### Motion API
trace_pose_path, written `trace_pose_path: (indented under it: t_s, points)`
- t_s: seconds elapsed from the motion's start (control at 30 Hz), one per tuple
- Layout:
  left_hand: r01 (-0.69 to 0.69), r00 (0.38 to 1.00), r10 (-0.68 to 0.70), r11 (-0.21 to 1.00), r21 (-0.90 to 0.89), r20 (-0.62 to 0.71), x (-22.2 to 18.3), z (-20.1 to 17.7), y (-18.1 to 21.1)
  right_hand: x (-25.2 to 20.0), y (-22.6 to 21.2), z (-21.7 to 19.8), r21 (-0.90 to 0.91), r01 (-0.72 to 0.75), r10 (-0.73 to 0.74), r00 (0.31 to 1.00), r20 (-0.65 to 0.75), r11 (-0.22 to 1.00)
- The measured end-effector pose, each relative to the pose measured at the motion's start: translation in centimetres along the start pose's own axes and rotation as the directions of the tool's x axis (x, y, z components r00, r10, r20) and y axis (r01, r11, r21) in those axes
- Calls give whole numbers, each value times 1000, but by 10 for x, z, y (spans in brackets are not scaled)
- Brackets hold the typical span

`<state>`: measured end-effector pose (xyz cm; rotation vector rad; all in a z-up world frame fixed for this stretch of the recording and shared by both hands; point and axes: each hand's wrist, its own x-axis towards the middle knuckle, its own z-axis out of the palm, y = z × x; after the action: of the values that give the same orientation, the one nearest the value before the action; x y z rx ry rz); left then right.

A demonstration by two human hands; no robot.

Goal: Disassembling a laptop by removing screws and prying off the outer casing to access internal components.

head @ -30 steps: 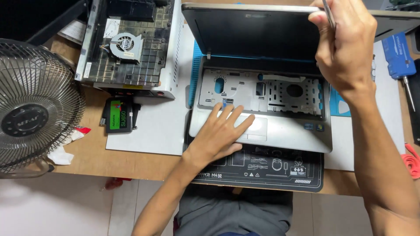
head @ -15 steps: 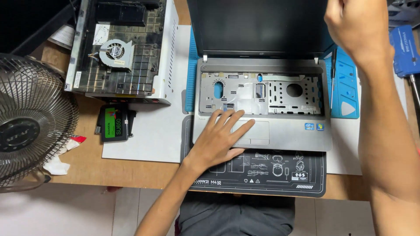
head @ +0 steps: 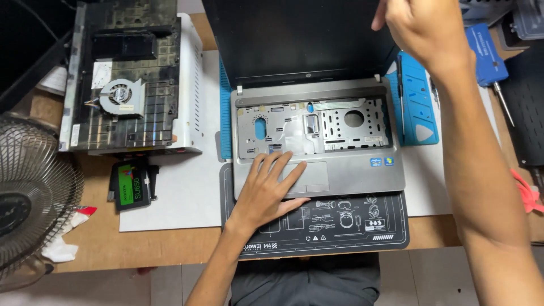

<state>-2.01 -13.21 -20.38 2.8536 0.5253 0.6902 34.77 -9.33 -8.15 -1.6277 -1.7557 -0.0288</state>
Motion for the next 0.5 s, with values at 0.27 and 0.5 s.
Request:
trace_pose_path:
  t_s: [0.27, 0.5]
  points:
    - [4, 1000, -4, 1000, -13, -5, 1, -3, 2, -115, 29, -48, 49, -365, 368, 925, -92, 930]
    - [39, 999, -39, 999, -4, 8, 2, -5, 4, -167, 54, -6, -143, -579, 569, 815, -106, 803]
